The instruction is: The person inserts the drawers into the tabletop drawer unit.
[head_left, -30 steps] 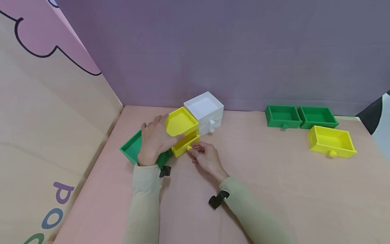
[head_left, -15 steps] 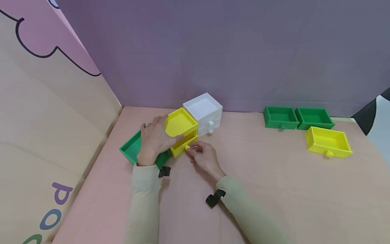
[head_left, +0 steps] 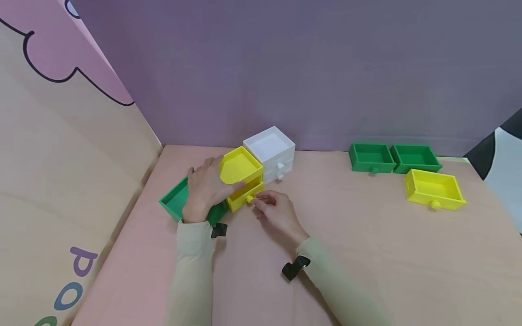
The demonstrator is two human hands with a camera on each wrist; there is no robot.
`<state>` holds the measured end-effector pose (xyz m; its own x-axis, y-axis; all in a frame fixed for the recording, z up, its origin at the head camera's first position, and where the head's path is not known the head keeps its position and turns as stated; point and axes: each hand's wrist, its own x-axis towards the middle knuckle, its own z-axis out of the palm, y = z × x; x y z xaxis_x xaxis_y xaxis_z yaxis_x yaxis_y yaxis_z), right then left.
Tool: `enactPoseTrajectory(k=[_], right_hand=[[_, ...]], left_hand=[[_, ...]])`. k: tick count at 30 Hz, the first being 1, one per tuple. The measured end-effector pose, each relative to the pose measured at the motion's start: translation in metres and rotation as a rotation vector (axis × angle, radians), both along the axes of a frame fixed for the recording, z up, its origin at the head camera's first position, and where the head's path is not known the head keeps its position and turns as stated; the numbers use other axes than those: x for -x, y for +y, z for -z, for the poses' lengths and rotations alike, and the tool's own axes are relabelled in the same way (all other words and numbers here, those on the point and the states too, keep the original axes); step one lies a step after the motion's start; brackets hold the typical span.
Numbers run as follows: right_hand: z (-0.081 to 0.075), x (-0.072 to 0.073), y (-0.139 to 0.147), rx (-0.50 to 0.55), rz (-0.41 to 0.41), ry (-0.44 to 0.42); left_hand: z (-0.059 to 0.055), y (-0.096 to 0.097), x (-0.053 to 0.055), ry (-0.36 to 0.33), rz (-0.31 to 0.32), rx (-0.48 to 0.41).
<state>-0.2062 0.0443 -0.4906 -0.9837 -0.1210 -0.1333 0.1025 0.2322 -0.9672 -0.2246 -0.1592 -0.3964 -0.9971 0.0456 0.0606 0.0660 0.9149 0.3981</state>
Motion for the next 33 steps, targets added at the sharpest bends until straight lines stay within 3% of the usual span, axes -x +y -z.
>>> enactPoseTrajectory(k=[18, 29, 33], right_hand=[[-0.008, -0.02, 0.087, -0.024, 0.096, 0.034], [-0.02, -0.036, 0.17, -0.118, 0.169, 0.106], [-0.025, -0.041, 0.209, 0.032, 0.213, 0.063]], left_hand=[[-0.002, 0.0, 0.005, -0.034, -0.002, -0.001], [0.0, 0.004, 0.002, -0.023, 0.004, -0.011], [0.0, 0.003, 0.0, -0.019, -0.002, -0.011]])
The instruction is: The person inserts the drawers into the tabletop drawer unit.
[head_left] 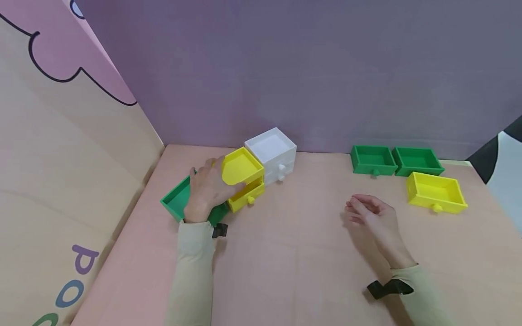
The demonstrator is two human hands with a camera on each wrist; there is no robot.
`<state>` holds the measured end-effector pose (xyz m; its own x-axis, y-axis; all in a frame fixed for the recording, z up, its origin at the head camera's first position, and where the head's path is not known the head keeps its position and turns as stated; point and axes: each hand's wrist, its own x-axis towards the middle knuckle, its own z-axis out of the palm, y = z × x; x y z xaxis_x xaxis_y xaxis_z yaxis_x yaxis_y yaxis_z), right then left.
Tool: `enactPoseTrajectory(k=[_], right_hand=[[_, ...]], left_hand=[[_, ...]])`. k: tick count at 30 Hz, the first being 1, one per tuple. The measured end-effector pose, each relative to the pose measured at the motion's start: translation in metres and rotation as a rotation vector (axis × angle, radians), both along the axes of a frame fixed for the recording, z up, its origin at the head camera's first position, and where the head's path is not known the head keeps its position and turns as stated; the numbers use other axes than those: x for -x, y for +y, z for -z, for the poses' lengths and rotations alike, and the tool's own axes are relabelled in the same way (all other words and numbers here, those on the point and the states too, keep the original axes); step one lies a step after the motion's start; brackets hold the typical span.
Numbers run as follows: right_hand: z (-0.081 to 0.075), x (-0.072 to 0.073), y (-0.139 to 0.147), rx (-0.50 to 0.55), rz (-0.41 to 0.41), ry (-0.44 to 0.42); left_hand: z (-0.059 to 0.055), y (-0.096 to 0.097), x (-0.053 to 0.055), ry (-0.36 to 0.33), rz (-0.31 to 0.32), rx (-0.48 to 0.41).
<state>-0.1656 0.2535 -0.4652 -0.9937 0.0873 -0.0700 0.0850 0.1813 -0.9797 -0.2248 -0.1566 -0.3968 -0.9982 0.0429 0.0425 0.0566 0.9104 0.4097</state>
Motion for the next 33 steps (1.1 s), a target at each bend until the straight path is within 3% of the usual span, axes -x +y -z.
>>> enactPoseTrajectory(k=[3, 6, 11, 14, 19, 21, 33], right_hand=[[-0.005, -0.004, 0.035, 0.187, 0.043, -0.034], [-0.008, -0.007, 0.068, 0.251, 0.126, -0.061], [-0.009, -0.012, 0.113, 0.178, 0.359, -0.161], [-0.004, -0.015, 0.136, 0.05, 0.465, -0.226], [0.013, -0.016, 0.158, -0.159, 0.461, -0.329], [0.018, -0.013, 0.161, -0.176, 0.445, -0.335], [0.015, -0.004, 0.168, 0.064, 0.45, -0.315]], left_hand=[[0.001, 0.001, -0.001, -0.012, 0.007, -0.01], [0.004, 0.002, -0.001, -0.021, 0.014, -0.014], [0.006, 0.001, -0.001, -0.014, 0.005, -0.007], [0.005, 0.0, -0.002, -0.01, 0.004, -0.015], [0.003, -0.002, -0.005, -0.029, -0.004, -0.011], [0.001, -0.003, -0.005, -0.034, -0.01, -0.004], [-0.001, 0.0, -0.001, -0.025, -0.004, -0.018]])
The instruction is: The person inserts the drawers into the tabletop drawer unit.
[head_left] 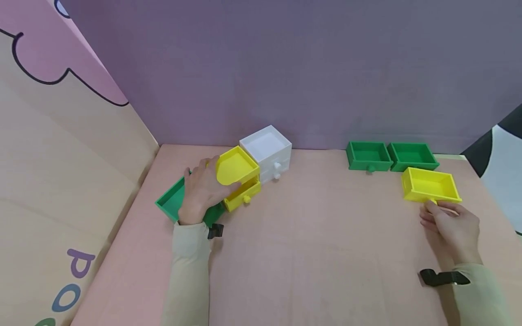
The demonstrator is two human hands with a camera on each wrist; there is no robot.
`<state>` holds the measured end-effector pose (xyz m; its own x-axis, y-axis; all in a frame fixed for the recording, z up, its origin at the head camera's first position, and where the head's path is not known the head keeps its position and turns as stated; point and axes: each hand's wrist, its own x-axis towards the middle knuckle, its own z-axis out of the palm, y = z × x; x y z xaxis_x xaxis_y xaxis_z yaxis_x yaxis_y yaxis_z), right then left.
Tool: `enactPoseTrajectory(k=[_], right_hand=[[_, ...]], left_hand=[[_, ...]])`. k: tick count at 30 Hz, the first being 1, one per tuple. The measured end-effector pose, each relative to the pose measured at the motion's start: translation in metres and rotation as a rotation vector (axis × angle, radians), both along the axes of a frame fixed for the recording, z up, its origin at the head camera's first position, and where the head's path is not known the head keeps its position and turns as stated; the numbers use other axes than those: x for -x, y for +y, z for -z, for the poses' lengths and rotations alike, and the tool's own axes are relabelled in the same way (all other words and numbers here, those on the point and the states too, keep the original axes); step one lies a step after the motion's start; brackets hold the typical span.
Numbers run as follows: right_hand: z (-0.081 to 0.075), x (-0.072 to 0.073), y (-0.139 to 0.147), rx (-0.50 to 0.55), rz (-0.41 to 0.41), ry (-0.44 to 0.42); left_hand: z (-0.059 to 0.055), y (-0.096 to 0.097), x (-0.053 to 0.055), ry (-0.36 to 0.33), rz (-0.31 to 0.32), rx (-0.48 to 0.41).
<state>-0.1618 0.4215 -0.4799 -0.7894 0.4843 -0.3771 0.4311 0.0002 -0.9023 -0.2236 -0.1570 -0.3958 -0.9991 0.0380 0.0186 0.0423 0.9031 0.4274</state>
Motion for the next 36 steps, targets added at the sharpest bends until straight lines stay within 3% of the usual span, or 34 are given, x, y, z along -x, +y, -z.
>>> enactPoseTrajectory(k=[7, 36], right_hand=[[0.0013, 0.0051, 0.0027, 0.095, 0.019, -0.001], [0.0004, 0.0103, -0.0054, 0.124, 0.019, 0.0]], left_hand=[[0.001, -0.0009, 0.0004, 0.003, -0.004, -0.003], [0.0, -0.0016, 0.0011, 0.01, 0.012, -0.003]])
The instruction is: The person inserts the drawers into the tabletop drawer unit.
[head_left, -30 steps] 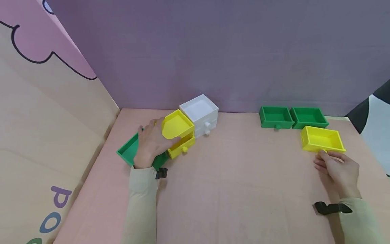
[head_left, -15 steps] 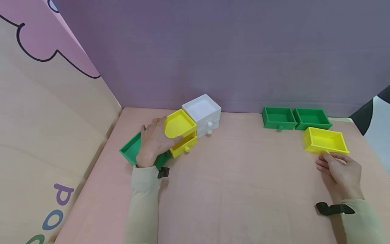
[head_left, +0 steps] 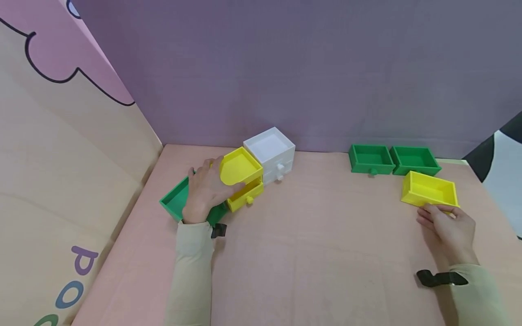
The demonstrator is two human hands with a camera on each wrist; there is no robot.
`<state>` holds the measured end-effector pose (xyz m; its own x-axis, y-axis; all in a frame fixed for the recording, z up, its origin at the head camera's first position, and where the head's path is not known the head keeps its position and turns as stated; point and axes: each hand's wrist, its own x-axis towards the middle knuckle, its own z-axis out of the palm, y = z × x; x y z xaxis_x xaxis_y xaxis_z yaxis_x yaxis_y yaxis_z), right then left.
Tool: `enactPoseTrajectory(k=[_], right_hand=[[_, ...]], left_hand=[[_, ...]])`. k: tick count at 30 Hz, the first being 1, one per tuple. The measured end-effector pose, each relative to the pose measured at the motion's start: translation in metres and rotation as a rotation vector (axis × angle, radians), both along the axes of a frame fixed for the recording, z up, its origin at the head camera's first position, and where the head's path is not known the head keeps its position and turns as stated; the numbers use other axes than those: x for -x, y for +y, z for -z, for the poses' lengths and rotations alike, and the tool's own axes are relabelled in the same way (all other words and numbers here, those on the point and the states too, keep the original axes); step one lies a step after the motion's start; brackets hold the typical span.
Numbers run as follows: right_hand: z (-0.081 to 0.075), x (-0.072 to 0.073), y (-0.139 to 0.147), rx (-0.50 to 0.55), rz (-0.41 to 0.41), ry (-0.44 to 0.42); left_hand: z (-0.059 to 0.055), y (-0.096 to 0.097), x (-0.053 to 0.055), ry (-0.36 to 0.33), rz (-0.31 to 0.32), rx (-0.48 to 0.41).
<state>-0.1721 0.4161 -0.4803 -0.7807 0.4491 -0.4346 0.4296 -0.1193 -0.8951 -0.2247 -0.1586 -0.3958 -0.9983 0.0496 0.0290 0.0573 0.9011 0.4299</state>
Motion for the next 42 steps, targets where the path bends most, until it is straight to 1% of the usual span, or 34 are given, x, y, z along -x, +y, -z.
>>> enactPoseTrajectory(k=[6, 14, 18, 23, 28, 31, 38, 40, 42], right_hand=[[-0.004, -0.001, -0.008, -0.095, 0.004, -0.036], [-0.008, -0.008, -0.026, -0.146, -0.025, -0.041], [-0.008, -0.011, -0.03, -0.153, -0.033, -0.033], [-0.006, -0.016, -0.035, -0.131, -0.043, 0.006], [-0.003, -0.019, -0.042, -0.153, -0.079, 0.052], [-0.002, -0.019, -0.046, -0.177, -0.097, 0.055], [0.0, -0.022, -0.053, -0.141, -0.114, 0.079], [0.001, -0.022, -0.056, -0.159, -0.112, 0.071], [0.003, -0.021, -0.059, -0.205, -0.112, 0.05]], left_hand=[[0.0, 0.0, 0.0, 0.007, 0.002, -0.001], [0.002, 0.0, 0.0, 0.012, 0.002, 0.002], [0.002, 0.001, 0.001, 0.009, 0.002, 0.003], [0.001, 0.0, 0.0, 0.005, 0.003, 0.005], [0.002, -0.001, 0.0, 0.001, 0.002, 0.006], [0.003, -0.002, 0.0, 0.0, -0.002, 0.006], [0.003, -0.001, 0.0, 0.002, -0.002, 0.002], [0.003, 0.0, 0.0, 0.004, -0.002, 0.004], [0.002, 0.0, 0.0, 0.007, -0.003, 0.004]])
